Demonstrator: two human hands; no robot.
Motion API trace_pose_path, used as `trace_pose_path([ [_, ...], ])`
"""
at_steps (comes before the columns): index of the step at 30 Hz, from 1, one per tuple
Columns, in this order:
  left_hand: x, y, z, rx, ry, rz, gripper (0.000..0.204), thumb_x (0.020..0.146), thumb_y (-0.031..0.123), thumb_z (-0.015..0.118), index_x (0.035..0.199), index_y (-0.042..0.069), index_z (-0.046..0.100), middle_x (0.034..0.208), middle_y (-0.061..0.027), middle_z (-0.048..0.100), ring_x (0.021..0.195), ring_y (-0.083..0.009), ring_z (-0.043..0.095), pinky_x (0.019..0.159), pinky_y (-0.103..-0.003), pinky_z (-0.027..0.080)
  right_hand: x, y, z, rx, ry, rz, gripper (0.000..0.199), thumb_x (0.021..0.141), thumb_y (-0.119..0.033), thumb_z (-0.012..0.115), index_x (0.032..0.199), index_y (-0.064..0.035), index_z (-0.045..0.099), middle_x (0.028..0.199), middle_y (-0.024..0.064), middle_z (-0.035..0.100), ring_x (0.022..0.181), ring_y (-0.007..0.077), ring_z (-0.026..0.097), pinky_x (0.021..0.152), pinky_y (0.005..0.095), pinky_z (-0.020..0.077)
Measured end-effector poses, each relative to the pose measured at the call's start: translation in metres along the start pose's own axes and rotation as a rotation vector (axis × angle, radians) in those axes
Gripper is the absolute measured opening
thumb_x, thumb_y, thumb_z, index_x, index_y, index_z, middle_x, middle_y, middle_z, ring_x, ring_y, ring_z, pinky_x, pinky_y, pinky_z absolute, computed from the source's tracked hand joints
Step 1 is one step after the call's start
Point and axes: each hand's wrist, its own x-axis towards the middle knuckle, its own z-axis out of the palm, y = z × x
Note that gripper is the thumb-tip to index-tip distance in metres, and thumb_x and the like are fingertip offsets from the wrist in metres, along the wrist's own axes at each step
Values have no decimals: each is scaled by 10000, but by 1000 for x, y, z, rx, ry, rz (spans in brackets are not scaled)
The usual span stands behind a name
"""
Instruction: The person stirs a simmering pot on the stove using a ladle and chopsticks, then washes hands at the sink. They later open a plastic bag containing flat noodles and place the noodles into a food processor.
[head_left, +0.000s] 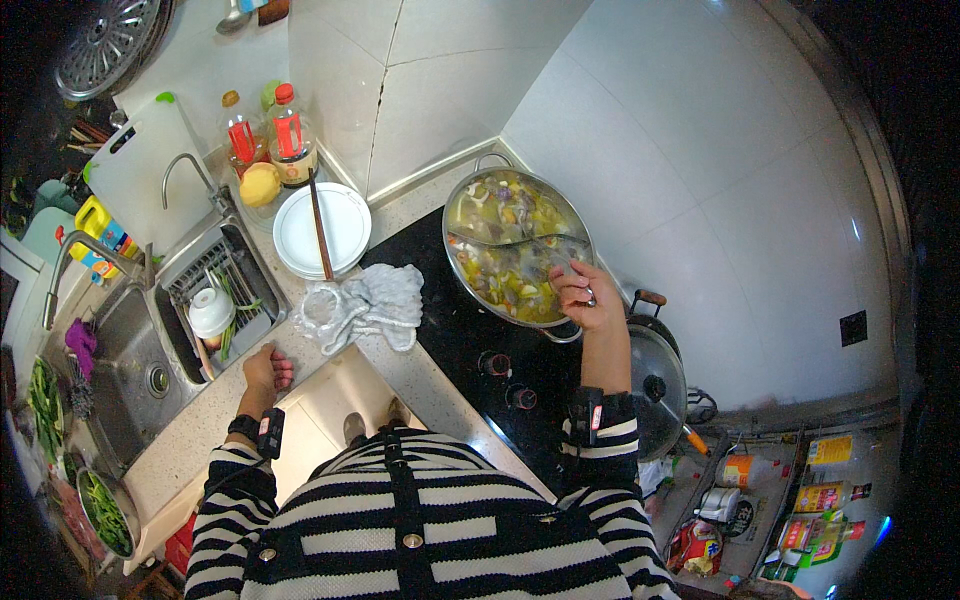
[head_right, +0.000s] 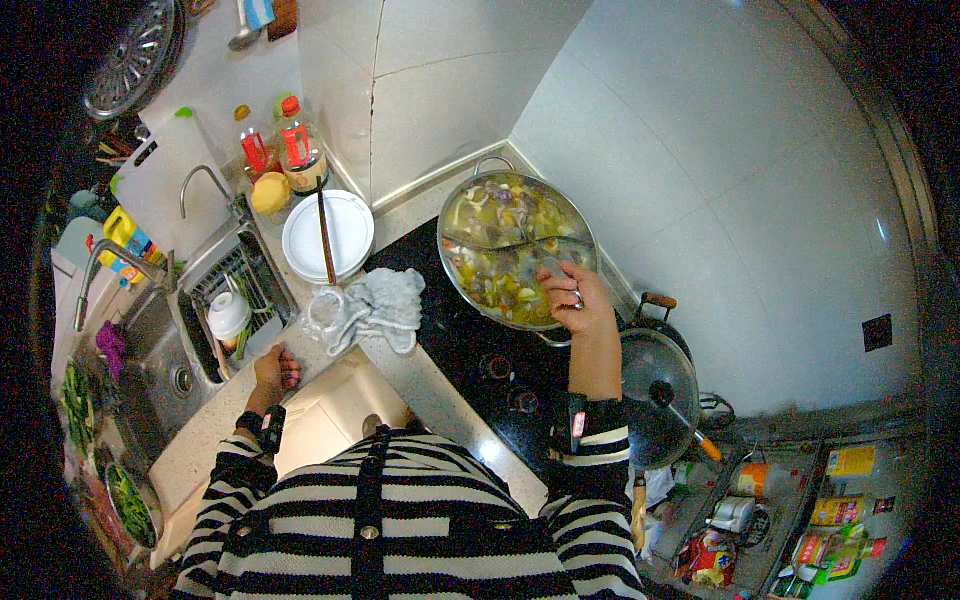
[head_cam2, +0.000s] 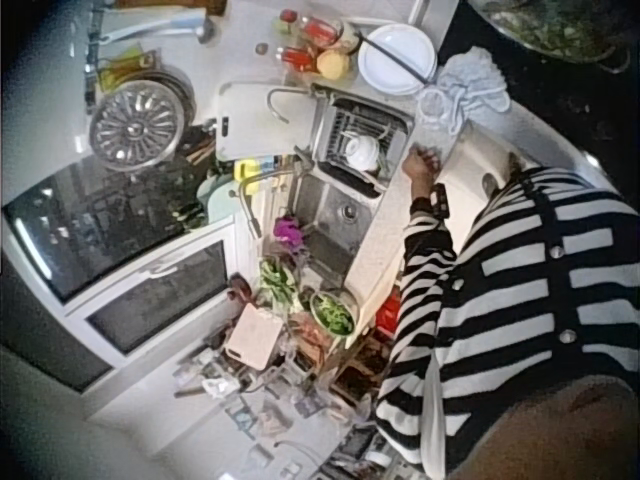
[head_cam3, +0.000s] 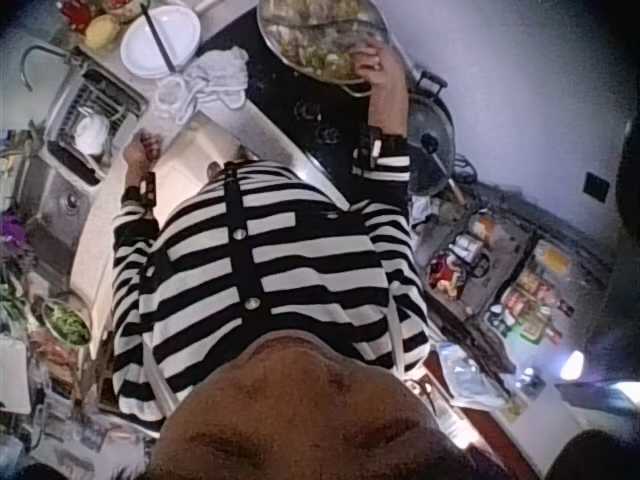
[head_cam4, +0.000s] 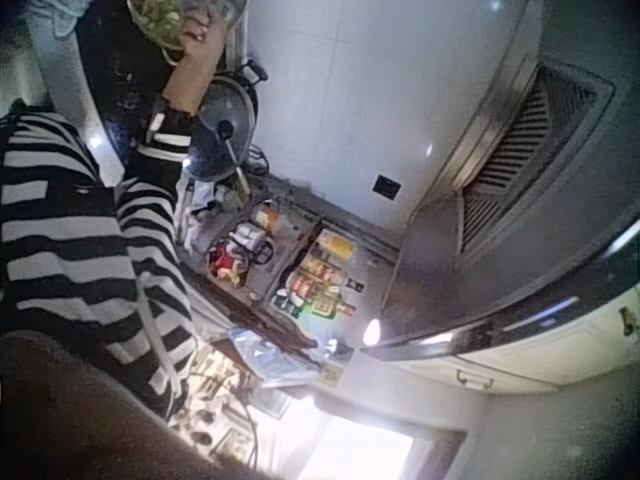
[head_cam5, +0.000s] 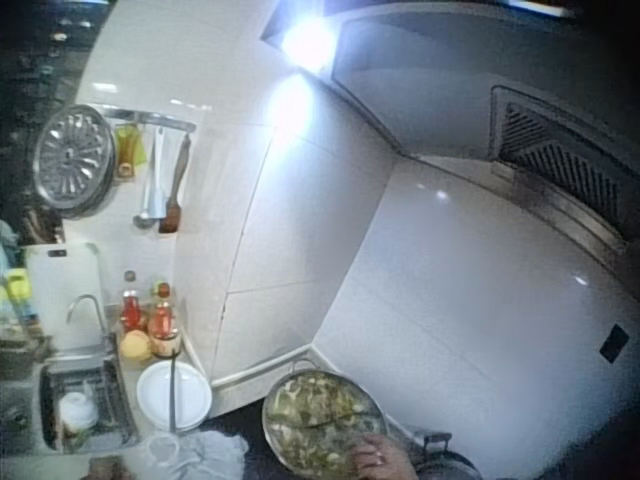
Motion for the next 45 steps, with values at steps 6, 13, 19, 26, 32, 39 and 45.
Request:
trace_pose_path([
  [6,1,-2,-1,-12,-11,8,317,883,340,506,796,39,554,633,-102,608,443,-191,541,387,-312,437,-12,3,-5,-117,-16,-104,242,929,-146,479,998,66,384,850,91,464,486,42,425,308,167,335],
  [13,6,-3,-3,-35,-12,-18,313,873,350,521,795,49,554,635,-102,610,428,-189,532,380,-311,435,-27,21,4,-393,106,-201,229,916,-173,510,986,31,431,756,71,472,462,44,398,304,155,294],
  [19,3,-2,-2,-42,-17,-12,297,871,341,528,803,53,553,635,-99,611,428,-188,531,375,-304,432,-28,52,22,-884,430,-509,233,914,-175,498,1071,-7,464,733,87,547,466,76,407,324,186,296],
  [26,4,-3,-2,-15,-12,-9,298,880,335,515,809,49,554,644,-105,618,445,-190,541,388,-304,434,-3,66,18,-1152,562,-677,355,910,-159,506,1209,9,412,739,111,530,462,88,418,338,207,284],
  [32,7,-4,-2,-12,15,-13,301,881,338,514,808,49,556,644,-107,620,433,-190,535,376,-301,424,9,47,12,-957,475,-523,331,924,-194,492,1217,-57,417,698,78,532,428,98,396,342,223,305],
  [39,8,-4,-3,-28,-6,-34,312,877,352,522,807,49,556,642,-104,616,429,-189,531,375,-300,423,-1,5,-7,-300,18,42,280,926,-259,513,931,18,473,543,-22,424,357,67,338,298,193,282],
  [45,5,-3,-3,-22,-14,-13,309,872,351,519,810,51,556,650,-106,617,435,-186,533,379,-307,425,-9,-2,-22,-121,-84,43,267,952,-247,474,924,18,471,525,-26,421,344,64,338,286,191,275],
])
